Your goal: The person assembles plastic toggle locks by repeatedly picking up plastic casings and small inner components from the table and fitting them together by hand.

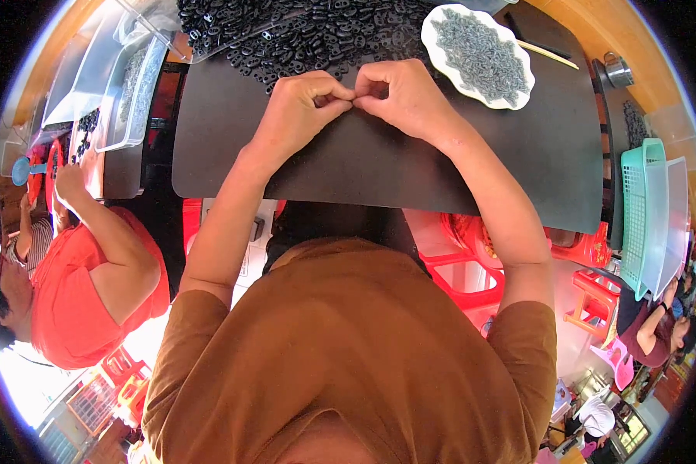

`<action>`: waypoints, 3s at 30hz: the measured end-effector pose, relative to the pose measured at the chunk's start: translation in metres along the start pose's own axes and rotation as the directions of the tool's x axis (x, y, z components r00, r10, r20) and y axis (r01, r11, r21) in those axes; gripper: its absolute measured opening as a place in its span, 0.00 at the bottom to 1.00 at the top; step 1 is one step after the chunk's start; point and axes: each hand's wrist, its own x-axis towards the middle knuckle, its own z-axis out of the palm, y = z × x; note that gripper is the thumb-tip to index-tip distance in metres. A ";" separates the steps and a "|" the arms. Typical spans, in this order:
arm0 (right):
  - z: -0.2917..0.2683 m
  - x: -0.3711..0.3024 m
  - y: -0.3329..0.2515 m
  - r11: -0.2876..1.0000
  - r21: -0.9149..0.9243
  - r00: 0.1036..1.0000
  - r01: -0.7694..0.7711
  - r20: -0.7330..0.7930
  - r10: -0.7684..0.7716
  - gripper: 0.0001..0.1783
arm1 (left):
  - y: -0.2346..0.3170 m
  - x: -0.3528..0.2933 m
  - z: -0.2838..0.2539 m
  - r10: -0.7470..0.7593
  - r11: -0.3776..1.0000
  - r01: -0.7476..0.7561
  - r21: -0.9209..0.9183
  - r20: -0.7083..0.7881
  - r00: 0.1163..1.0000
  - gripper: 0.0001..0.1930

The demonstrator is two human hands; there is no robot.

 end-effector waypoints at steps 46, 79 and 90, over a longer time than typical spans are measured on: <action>0.003 0.008 0.004 0.502 -0.849 0.943 -0.162 -0.283 -0.175 0.16 | -0.012 -0.045 -0.032 0.248 0.854 -0.058 0.517 -0.305 0.920 0.24; 0.019 0.026 0.006 0.935 -0.354 0.942 0.016 -0.308 -0.133 0.11 | -0.035 -0.035 -0.045 0.156 0.977 -0.094 0.193 -0.340 0.927 0.07; 0.047 0.017 -0.023 0.809 -0.512 0.894 0.289 -0.158 -0.420 0.11 | -0.029 -0.036 -0.049 0.030 0.997 -0.001 0.080 -0.360 0.932 0.08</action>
